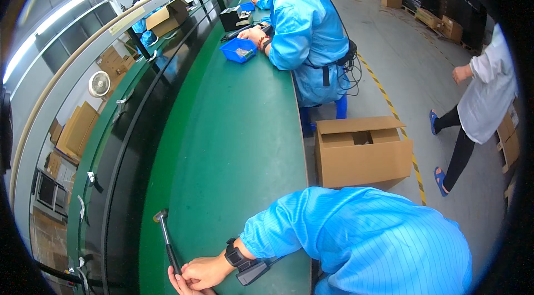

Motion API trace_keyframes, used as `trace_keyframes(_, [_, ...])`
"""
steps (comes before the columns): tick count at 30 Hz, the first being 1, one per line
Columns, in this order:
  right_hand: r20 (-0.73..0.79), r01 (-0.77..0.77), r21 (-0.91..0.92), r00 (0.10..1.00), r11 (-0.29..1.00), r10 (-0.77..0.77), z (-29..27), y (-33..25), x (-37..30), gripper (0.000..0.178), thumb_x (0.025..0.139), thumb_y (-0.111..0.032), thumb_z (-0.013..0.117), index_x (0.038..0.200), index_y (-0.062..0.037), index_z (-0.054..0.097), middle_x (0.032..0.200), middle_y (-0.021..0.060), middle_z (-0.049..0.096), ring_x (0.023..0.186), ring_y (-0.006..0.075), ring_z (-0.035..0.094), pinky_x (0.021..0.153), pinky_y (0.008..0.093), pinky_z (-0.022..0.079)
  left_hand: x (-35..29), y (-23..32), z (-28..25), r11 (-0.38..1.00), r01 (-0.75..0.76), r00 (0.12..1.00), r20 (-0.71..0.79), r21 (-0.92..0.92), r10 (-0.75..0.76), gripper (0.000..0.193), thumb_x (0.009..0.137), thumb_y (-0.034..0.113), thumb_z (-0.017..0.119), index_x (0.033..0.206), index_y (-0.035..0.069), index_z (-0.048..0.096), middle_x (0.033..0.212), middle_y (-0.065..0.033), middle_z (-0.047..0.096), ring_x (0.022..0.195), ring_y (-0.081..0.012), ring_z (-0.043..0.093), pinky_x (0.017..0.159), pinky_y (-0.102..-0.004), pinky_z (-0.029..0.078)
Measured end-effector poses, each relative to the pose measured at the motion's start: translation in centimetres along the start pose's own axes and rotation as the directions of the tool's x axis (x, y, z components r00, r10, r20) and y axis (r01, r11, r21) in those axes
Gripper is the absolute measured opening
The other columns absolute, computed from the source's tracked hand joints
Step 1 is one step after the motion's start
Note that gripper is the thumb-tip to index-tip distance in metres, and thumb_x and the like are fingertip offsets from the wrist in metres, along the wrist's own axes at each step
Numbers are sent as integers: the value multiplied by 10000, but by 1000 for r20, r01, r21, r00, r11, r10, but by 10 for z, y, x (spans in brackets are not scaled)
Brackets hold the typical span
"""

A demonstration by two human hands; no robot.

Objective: Using a small hammer to fit or secure small white plastic components at a factory assembly line workstation.

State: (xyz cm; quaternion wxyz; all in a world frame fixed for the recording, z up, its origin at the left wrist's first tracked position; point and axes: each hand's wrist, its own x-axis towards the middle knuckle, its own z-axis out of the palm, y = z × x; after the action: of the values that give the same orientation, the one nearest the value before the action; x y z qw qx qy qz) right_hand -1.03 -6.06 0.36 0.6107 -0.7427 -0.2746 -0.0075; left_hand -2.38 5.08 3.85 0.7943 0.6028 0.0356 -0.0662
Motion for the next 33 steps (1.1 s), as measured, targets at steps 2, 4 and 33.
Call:
trace_keyframes(2, [-20, -28, 1, 999, 1000, 28, -6, 1, -5, 160, 855, -144, 543, 788, -3, 506, 704, 102, 567, 719, 267, 539, 640, 401, 430, 2, -3, 5, 1000, 12, 1000, 18, 14, -12, 370, 942, 197, 482, 1258, 6, 465, 1112, -174, 539, 976, -261, 544, 867, -359, 456])
trace_keyframes(4, [-21, -35, 0, 999, 999, 35, -6, 3, -6, 160, 856, -143, 542, 787, -4, 507, 701, 100, 568, 722, 265, 539, 642, 400, 431, 3, -6, 5, 1000, 7, 999, 36, 7, -7, 371, 943, 198, 478, 1260, 6, 463, 1118, -176, 537, 980, -261, 543, 866, -357, 457])
trace_keyframes(33, [-17, -78, 46, 997, 996, 79, -5, 0, -4, 223, 820, -166, 568, 729, 36, 544, 741, 127, 531, 665, 279, 563, 592, 390, 432, -1, 0, 7, 1000, 18, 1000, 7, -2, -18, 349, 949, 163, 470, 1261, 7, 463, 1111, -167, 542, 973, -245, 546, 857, -346, 462])
